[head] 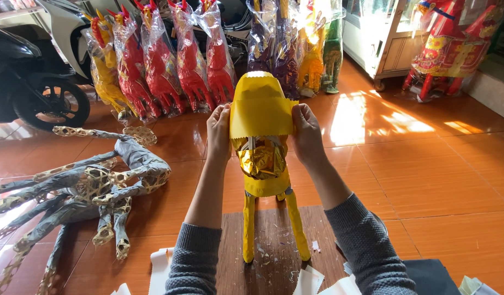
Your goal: Applying gold paper strips to a bamboo frame to create an animal sculpture.
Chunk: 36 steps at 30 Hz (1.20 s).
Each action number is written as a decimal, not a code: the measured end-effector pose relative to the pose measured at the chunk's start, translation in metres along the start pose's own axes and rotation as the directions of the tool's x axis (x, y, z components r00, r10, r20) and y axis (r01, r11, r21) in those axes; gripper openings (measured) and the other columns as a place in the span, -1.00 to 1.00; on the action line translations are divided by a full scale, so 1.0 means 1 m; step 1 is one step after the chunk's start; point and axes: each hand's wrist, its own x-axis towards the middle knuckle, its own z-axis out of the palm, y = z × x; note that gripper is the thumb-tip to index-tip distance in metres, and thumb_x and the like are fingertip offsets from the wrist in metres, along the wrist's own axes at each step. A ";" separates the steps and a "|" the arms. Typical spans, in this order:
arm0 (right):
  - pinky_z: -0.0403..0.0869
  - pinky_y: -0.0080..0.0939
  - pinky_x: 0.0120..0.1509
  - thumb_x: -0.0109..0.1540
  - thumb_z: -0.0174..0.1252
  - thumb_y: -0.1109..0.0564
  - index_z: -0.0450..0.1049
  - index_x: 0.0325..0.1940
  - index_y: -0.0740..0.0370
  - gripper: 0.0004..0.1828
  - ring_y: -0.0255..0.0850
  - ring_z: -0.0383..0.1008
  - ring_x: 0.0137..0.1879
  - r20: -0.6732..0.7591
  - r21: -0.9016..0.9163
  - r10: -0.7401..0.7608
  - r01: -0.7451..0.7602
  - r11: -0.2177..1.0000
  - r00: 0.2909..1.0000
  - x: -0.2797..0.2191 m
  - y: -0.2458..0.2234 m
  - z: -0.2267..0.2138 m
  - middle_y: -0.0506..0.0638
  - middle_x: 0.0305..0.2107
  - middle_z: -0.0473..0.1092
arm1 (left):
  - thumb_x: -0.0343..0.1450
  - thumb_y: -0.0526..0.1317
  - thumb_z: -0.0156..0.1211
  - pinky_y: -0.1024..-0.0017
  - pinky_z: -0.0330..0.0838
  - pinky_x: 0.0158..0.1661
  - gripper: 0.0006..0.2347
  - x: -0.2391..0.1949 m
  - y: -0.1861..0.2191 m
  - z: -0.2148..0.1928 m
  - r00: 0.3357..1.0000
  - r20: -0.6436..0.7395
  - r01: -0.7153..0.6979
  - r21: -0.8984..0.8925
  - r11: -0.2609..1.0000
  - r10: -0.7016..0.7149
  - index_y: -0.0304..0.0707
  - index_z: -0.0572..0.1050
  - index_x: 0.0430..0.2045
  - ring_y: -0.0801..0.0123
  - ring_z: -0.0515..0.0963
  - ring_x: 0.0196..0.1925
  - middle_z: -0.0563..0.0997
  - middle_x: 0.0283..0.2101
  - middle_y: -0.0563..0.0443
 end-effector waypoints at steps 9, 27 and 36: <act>0.40 -0.41 -0.21 0.51 -0.04 0.05 0.32 -0.11 0.20 -0.80 -0.43 0.26 -0.33 0.010 0.027 -0.026 0.026 0.999 1.000 0.003 0.013 -0.005 -0.10 -0.37 0.31 | 0.62 -0.13 0.02 0.59 0.49 -0.28 -0.79 -0.017 0.006 0.011 0.991 0.126 -0.017 -0.217 0.976 0.045 -0.33 0.49 -0.15 0.64 0.54 -0.30 0.58 -0.28 0.11; 0.52 -0.29 -0.16 0.39 -0.09 0.18 0.25 0.04 0.25 -0.84 -0.32 0.40 -0.22 -0.159 -0.001 0.017 -0.018 1.000 0.987 -0.008 -0.001 0.034 0.05 -0.24 0.33 | 0.68 -0.12 -0.06 0.62 0.47 -0.35 -0.76 -0.028 -0.014 0.022 0.984 0.122 -0.081 -0.320 0.944 0.126 -0.28 0.50 -0.17 0.67 0.53 -0.36 0.57 -0.33 0.14; 0.52 -0.31 -0.15 0.31 -0.15 0.29 0.26 0.15 0.23 -0.69 -0.33 0.41 -0.18 -0.112 -0.024 0.017 -0.020 1.000 0.994 -0.016 -0.011 0.053 0.03 -0.17 0.36 | 0.63 -0.22 0.05 0.51 0.54 -0.09 -0.83 -0.036 -0.015 0.030 0.984 0.068 -0.146 -0.236 0.961 0.166 -0.29 0.34 0.02 0.51 0.53 -0.10 0.46 -0.05 0.01</act>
